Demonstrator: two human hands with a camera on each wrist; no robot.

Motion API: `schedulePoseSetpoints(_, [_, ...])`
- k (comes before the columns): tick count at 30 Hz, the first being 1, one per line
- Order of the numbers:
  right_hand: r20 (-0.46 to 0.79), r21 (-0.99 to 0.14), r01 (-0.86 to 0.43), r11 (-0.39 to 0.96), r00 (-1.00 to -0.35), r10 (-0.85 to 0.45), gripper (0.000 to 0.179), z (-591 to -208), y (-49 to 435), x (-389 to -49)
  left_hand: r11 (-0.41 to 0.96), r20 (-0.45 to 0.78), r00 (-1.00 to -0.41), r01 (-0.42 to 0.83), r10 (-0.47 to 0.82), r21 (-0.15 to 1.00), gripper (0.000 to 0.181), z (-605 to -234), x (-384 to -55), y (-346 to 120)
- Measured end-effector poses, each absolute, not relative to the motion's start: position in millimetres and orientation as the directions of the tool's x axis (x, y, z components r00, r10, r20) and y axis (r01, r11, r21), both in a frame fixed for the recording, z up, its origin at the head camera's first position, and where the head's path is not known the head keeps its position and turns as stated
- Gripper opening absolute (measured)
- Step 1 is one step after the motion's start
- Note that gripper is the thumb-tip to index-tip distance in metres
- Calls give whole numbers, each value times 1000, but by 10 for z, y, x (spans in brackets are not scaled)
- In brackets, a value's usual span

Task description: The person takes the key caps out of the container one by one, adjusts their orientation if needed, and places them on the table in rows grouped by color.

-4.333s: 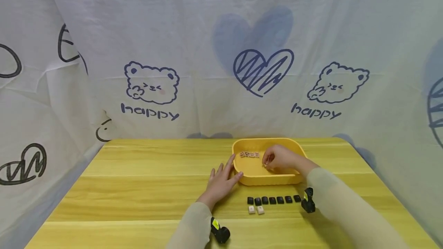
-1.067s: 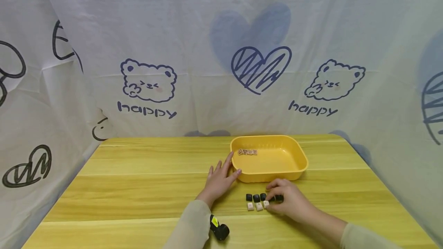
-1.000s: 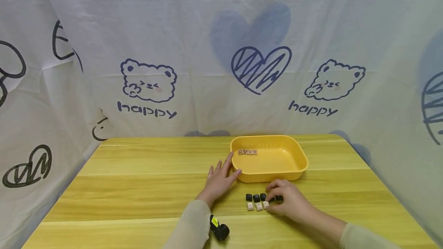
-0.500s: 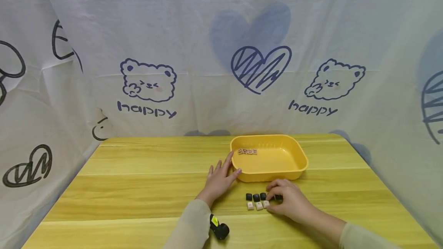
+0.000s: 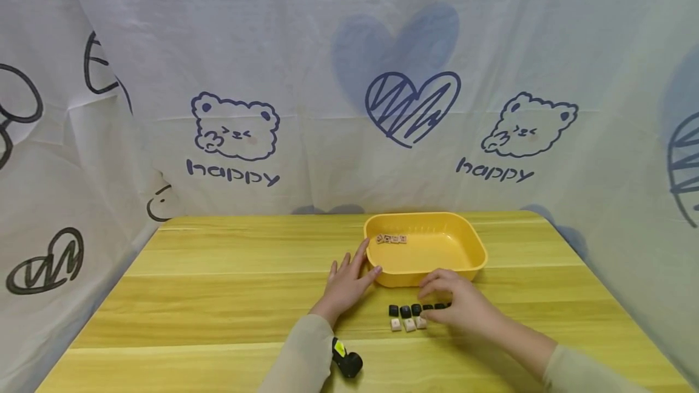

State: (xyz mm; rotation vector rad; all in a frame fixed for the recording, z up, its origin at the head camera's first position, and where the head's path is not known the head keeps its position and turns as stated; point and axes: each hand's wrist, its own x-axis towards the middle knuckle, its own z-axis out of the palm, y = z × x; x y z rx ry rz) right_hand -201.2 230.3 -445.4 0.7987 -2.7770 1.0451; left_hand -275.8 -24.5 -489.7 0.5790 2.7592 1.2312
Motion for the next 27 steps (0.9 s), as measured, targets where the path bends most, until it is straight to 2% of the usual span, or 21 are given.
schedulePoseSetpoints(8, [295,-555,-581,595,-806,-513,29,-4247,2315,-2194,609,83,-928,303,362,733,74,-4879,-2754,-242])
schedulePoseSetpoints(17, [272,-530,-587,612,-802,-532,25,-4126,2319,-2479,617,78,-930,299,358,728,72,-4870,-2760,-232])
schedulePoseSetpoints(27, [205,-599,-456,658,-882,-425,21,-4155,2255,-2794,617,97,-928,314,359,722,73,-4897,-2741,-249])
